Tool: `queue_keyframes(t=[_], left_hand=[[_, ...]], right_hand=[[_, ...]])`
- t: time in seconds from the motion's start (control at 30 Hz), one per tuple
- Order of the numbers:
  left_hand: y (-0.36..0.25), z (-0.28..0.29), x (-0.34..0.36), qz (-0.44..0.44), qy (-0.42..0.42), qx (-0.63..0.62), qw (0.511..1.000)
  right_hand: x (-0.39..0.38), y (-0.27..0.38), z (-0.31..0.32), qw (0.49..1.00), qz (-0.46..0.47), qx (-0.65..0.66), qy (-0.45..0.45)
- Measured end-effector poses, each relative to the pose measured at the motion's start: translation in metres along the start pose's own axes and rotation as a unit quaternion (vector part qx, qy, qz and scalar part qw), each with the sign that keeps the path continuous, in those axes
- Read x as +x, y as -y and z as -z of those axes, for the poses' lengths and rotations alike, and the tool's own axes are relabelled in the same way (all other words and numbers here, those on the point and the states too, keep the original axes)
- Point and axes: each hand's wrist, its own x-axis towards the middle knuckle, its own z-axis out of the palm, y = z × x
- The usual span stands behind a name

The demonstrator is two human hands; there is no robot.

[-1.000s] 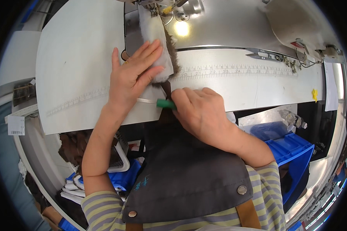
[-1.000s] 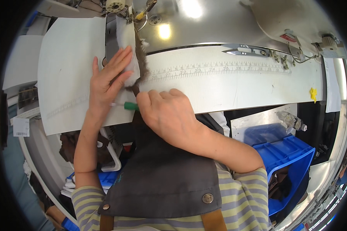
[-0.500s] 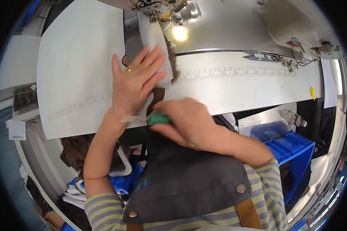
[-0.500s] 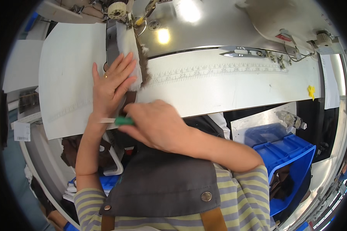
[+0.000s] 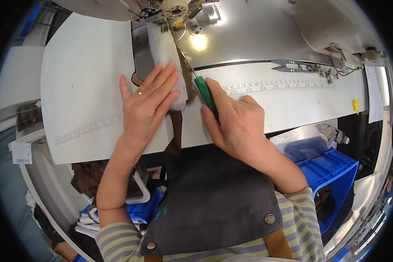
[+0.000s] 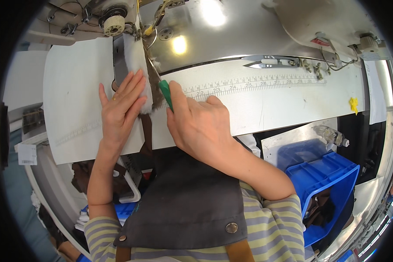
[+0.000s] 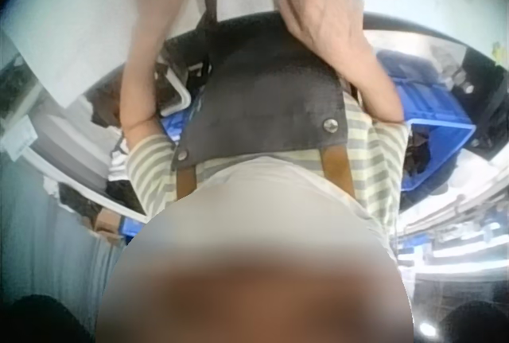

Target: Sewing together strips of fur and fabric material using an industrial sewing machine.

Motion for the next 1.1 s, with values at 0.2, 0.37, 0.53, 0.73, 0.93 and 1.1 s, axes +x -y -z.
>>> queue_keyframes(t=[0.2, 0.37, 0.53, 0.73, 0.93, 1.1], left_hand=[[-0.004, 0.002, 0.001, 0.019, 0.006, -0.007, 1.0], [-0.001, 0.001, 0.0, 0.001, 0.009, -0.017, 1.0], [-0.001, 0.004, -0.001, 0.003, 0.019, -0.006, 1.0], [0.0, 0.001, -0.003, 0.007, 0.013, 0.002, 1.0], [-0.001, 0.002, -0.002, 0.012, 0.016, -0.007, 1.0], [0.0, 0.002, -0.003, 0.009, 0.018, -0.015, 1.0]], right_hand=[[0.009, 0.001, -0.013, 1.0, 0.017, -0.022, 0.003], [0.005, -0.005, -0.002, 0.989, 0.111, -0.052, 0.088], [-0.012, -0.017, 0.02, 0.981, 0.142, 0.0, 0.132], [-0.019, -0.029, 0.034, 0.995, 0.061, 0.043, 0.069], [0.01, -0.019, 0.004, 0.998, 0.042, -0.015, 0.04], [0.015, -0.016, -0.002, 0.995, 0.086, -0.01, 0.051]])
